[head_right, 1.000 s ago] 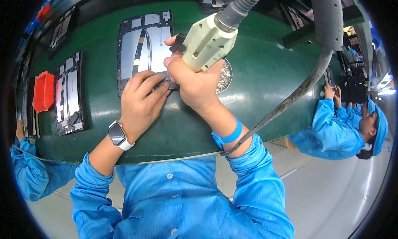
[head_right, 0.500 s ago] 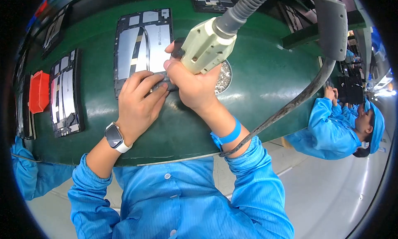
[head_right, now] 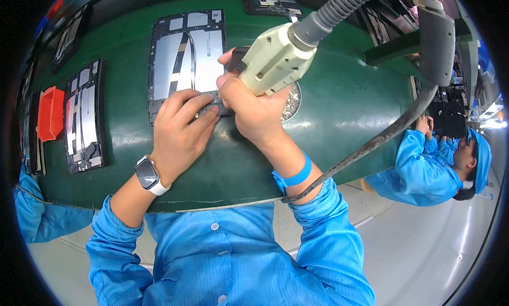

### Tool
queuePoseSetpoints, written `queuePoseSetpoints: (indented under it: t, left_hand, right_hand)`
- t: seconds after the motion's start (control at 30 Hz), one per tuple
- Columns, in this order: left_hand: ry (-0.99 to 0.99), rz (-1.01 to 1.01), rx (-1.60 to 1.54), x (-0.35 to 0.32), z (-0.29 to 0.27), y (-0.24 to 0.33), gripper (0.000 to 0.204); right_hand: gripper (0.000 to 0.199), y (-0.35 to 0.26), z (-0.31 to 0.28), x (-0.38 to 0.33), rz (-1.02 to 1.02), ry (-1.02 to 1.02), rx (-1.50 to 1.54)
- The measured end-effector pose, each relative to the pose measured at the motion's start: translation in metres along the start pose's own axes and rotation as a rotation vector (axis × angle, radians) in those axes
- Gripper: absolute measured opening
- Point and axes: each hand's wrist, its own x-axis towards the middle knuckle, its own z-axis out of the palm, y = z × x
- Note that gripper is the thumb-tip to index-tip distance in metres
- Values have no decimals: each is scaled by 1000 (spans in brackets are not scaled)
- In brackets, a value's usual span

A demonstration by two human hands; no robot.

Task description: The person assembles tablet screen components by hand, then fastens them together with an electric screwdriver.

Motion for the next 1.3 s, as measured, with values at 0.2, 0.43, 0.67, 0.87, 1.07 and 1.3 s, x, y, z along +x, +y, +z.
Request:
queuePoseSetpoints:
  t: [0.2, 0.43, 0.67, 0.87, 1.07, 1.3]
  left_hand:
    - [1, -10, -12, -1, -1, 1, 23]
    - [-1, -19, -12, -2, -1, 1, 23]
    - [14, -8, -15, -1, -1, 1, 23]
    - [11, -10, -15, -1, -1, 0, 22]
    - [19, -7, -12, 1, -1, 1, 22]
    - [28, -6, -14, -2, -3, 0, 20]
  right_hand:
    - [25, -1, 3, -2, 42, 22, -14]
    - [27, 4, 3, -1, -25, 18, 43]
    - [29, 3, 0, -1, -9, 25, 77]
    - [25, 0, 3, -2, 57, 26, -27]
    - [23, 3, 1, -2, 44, 4, -48]
    - [30, -3, -4, 7, 43, 21, 39]
